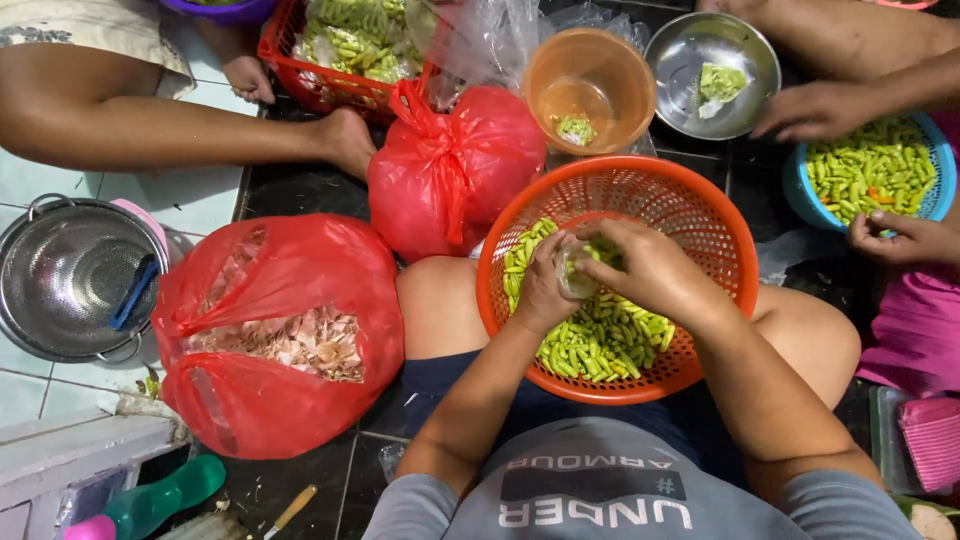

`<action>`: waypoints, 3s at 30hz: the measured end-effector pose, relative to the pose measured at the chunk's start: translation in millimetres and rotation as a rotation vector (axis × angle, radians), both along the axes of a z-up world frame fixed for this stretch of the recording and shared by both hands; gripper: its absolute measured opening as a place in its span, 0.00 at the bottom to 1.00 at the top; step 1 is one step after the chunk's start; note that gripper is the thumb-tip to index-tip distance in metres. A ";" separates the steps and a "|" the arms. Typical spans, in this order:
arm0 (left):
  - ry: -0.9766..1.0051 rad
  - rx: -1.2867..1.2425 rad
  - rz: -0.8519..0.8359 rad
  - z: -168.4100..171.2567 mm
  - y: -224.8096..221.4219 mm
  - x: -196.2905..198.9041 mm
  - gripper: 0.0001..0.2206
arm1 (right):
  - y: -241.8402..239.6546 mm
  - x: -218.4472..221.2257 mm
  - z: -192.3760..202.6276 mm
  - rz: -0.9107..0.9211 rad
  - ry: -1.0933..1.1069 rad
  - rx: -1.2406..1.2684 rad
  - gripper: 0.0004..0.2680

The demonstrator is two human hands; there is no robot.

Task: Workers are sitting on the floor, manually sorting and packing small green chilies into plastic bags.

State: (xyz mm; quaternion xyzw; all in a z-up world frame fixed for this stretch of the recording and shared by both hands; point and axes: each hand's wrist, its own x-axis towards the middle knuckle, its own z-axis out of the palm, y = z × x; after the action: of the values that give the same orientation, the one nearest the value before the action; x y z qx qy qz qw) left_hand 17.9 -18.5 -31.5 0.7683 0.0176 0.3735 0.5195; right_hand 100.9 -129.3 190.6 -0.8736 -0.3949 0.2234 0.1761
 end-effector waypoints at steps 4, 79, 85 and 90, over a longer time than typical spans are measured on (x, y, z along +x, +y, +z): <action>0.091 -0.124 -0.022 10.4 -4.3 -2.7 0.47 | 0.9 -2.3 -12.4 -0.011 -0.034 0.123 0.11; 0.060 -0.172 -0.066 15.9 0.2 -2.4 0.48 | -13.2 -4.6 1.3 0.122 0.027 0.243 0.09; 0.042 -0.194 -0.176 12.2 3.5 1.1 0.54 | -27.0 13.7 -59.7 0.221 -0.145 0.040 0.10; 0.081 -0.152 -0.243 20.5 11.4 -3.1 0.55 | -27.4 22.0 -27.2 0.071 -0.002 0.140 0.04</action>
State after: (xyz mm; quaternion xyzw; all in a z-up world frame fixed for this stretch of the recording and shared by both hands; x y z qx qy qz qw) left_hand 14.8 -7.2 -11.1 0.7376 -0.0265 0.2743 0.6165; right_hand 122.9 -156.7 163.4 -0.8447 -0.4406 0.2007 0.2281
